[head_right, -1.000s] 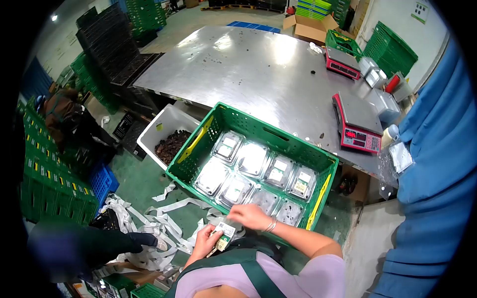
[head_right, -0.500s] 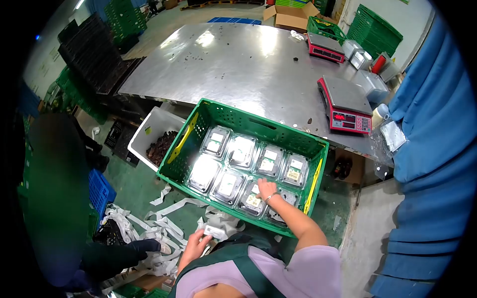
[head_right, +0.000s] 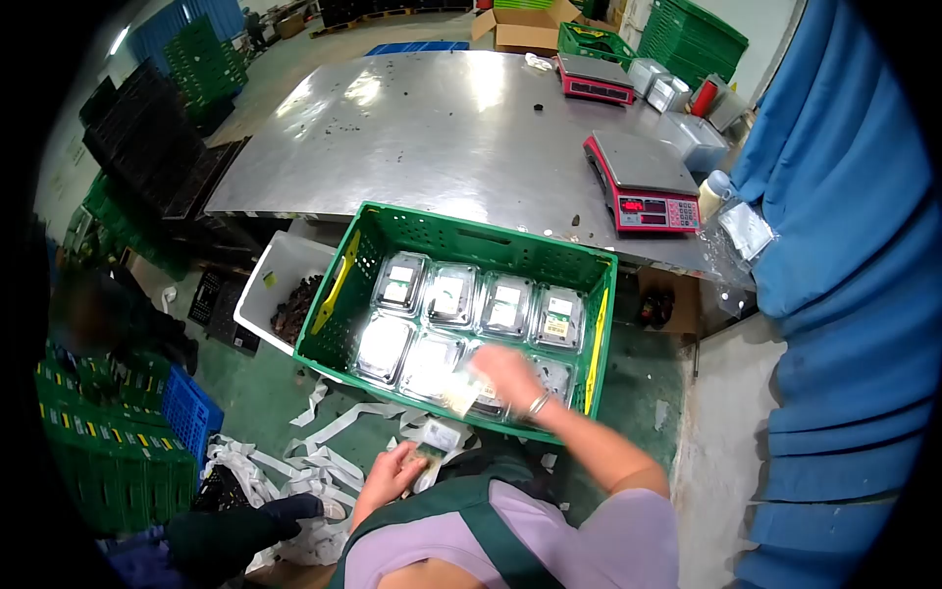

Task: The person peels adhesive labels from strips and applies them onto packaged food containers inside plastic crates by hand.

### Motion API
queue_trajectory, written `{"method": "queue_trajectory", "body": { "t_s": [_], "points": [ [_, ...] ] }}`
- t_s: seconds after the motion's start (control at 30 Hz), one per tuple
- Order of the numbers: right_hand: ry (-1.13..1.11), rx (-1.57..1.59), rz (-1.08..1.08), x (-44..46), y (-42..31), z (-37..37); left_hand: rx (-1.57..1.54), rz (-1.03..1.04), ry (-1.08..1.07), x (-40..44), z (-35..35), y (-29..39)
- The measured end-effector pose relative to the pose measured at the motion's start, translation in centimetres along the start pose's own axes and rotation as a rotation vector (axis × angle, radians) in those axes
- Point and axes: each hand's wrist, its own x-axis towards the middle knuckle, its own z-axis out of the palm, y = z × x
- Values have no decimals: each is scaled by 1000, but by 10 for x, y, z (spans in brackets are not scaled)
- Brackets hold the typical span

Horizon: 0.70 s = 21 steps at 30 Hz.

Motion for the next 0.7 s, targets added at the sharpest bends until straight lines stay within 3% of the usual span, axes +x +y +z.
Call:
{"method": "queue_trajectory", "body": {
  "t_s": [0.03, 0.1, 0.13, 0.17, 0.23, 0.27, 0.3, 0.37, 0.43, 0.53, 0.57, 0.6, 0.63, 0.7],
  "points": [
    [-28, -223, 188, 11, 24, -17, -4, 2, -5, -4, 1, -9],
    [-215, -508, 229, 14, 75, -31, -181, 108, 100, -11, 6, -31],
    [-427, -659, 291, 13, 103, -21, -277, -87, 39, -18, -5, -15],
    [-649, -807, 349, 9, 133, -4, -286, -91, 38, -19, -7, -24],
    [-685, -886, 371, -2, 196, 31, -226, -106, -45, -18, -10, -44],
    [-739, -927, 356, -2, 194, 29, -358, 5, 1, -17, -6, -36],
    [-791, -970, 332, 4, 193, 27, -118, 158, 1, -11, -9, -42],
    [-590, -1120, 374, 15, 215, 24, -230, 97, 138, -7, -7, -37],
    [-363, -938, 518, 34, 167, -34, -532, -36, 219, 6, -4, -49],
    [267, -612, 447, 23, 93, -108, -830, -72, 445, 38, -5, -53],
    [436, -581, 344, 10, 112, -117, -826, -83, 510, 50, -5, -58],
    [495, -592, 303, -1, 129, -121, -884, -89, 478, 57, -11, -56],
    [402, -693, 384, -15, 159, -122, -943, -91, 449, 62, -16, -54],
    [244, -138, 468, -31, 208, -108, -1081, -162, 440, 71, -10, -57]
  ]
}}
